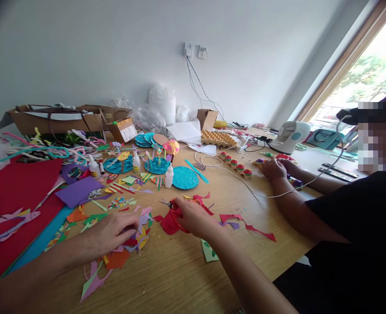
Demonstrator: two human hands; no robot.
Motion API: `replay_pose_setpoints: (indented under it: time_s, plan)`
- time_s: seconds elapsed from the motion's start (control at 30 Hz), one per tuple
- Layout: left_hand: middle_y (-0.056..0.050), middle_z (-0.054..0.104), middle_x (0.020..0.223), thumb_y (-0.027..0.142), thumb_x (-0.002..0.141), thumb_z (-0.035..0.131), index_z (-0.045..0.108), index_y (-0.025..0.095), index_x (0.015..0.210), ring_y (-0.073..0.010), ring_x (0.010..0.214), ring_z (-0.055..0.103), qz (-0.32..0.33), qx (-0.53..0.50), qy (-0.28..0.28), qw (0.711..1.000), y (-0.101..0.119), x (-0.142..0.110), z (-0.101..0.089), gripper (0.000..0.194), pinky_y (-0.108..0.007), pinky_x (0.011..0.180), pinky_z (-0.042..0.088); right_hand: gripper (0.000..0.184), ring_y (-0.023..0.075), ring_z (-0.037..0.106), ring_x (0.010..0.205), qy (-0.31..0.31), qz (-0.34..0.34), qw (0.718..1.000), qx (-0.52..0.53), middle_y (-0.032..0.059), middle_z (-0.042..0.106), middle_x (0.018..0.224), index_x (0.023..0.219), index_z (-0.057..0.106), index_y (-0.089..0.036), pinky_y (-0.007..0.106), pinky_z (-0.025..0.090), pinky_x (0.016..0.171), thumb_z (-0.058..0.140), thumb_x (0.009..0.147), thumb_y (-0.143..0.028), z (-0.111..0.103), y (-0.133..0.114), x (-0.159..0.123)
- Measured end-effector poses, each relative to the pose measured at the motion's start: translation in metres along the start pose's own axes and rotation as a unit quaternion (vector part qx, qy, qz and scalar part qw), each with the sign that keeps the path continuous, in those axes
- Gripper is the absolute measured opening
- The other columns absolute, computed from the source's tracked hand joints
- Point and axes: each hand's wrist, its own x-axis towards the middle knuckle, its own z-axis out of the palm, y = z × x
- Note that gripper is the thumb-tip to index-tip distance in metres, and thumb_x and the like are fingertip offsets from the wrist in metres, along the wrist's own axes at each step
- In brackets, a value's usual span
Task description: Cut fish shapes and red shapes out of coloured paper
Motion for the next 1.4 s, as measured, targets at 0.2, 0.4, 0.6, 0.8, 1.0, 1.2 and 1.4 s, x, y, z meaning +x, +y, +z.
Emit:
replay_pose_setpoints:
  time_s: [0.2, 0.4, 0.6, 0.8, 1.0, 1.2, 1.4]
  plan:
    - [-0.003, 0.068, 0.08, 0.015, 0.086, 0.041, 0.06, 0.021, 0.076, -0.019, 0.074, 0.059, -0.003, -0.003, -0.022, 1.0, -0.001, -0.002, 0.011, 0.022, -0.027, 0.065, 0.038, 0.018, 0.02, 0.06, 0.078, -0.043, -0.045, 0.998, -0.015, 0.008, 0.068, 0.091, 0.099, 0.062, -0.018, 0.025, 0.034, 0.061, 0.057, 0.083, -0.013, 0.006, -0.007, 0.009]
    - [-0.004, 0.068, 0.08, 0.018, 0.086, 0.041, 0.062, 0.021, 0.076, -0.0192, 0.075, 0.06, -0.017, -0.014, -0.013, 1.0, -0.003, -0.002, 0.007, 0.023, -0.028, 0.067, 0.039, 0.02, 0.0238, 0.063, 0.085, -0.07, -0.072, 0.994, -0.035, 0.0129, 0.069, 0.099, 0.104, 0.064, -0.015, 0.028, 0.038, 0.064, 0.051, 0.089, -0.017, 0.002, -0.008, 0.015]
    - [-0.003, 0.067, 0.078, 0.021, 0.087, 0.04, 0.06, 0.02, 0.075, -0.0189, 0.072, 0.059, -0.025, -0.035, 0.008, 0.999, -0.009, -0.003, 0.003, 0.023, -0.027, 0.066, 0.039, 0.02, 0.0216, 0.063, 0.09, -0.097, -0.094, 0.99, -0.045, 0.0105, 0.068, 0.102, 0.104, 0.066, -0.017, 0.026, 0.04, 0.068, 0.054, 0.088, -0.015, -0.001, -0.011, 0.021]
    - [-0.001, 0.063, 0.073, 0.022, 0.086, 0.039, 0.057, 0.02, 0.072, -0.0174, 0.069, 0.057, -0.012, -0.039, 0.02, 0.999, -0.007, -0.001, -0.004, 0.023, -0.026, 0.065, 0.039, 0.025, 0.0233, 0.062, 0.096, -0.12, -0.104, 0.986, -0.051, 0.0122, 0.068, 0.109, 0.109, 0.065, -0.015, 0.026, 0.04, 0.072, 0.054, 0.086, -0.013, -0.005, -0.011, 0.023]
    - [0.002, 0.055, 0.062, 0.027, 0.08, 0.045, 0.055, 0.021, 0.067, -0.0156, 0.06, 0.052, -0.054, -0.078, 0.088, 0.992, -0.008, 0.004, -0.043, 0.018, -0.026, 0.057, 0.037, 0.027, 0.0237, 0.061, 0.097, -0.118, -0.113, 0.986, -0.044, 0.0114, 0.067, 0.108, 0.108, 0.065, -0.016, 0.027, 0.04, 0.073, 0.054, 0.085, -0.011, -0.004, -0.008, 0.024]
    - [0.004, 0.059, 0.064, 0.034, 0.075, 0.061, 0.059, 0.02, 0.07, -0.0126, 0.059, 0.056, -0.073, -0.332, 0.218, 0.915, -0.006, 0.005, -0.077, 0.015, -0.024, 0.058, 0.046, 0.019, 0.0181, 0.058, 0.076, -0.103, -0.095, 0.99, -0.03, 0.0076, 0.068, 0.09, 0.1, 0.066, -0.017, 0.023, 0.033, 0.059, 0.055, 0.084, -0.013, -0.002, -0.007, 0.022]
    - [0.006, 0.06, 0.062, 0.03, 0.074, 0.068, 0.063, 0.021, 0.07, -0.0085, 0.055, 0.054, -0.063, -0.473, 0.251, 0.842, 0.011, -0.005, -0.082, 0.012, -0.018, 0.053, 0.043, 0.022, 0.0173, 0.057, 0.074, -0.054, -0.056, 0.997, -0.024, 0.0075, 0.067, 0.091, 0.105, 0.063, -0.015, 0.024, 0.035, 0.06, 0.053, 0.085, -0.013, -0.011, -0.001, 0.019]
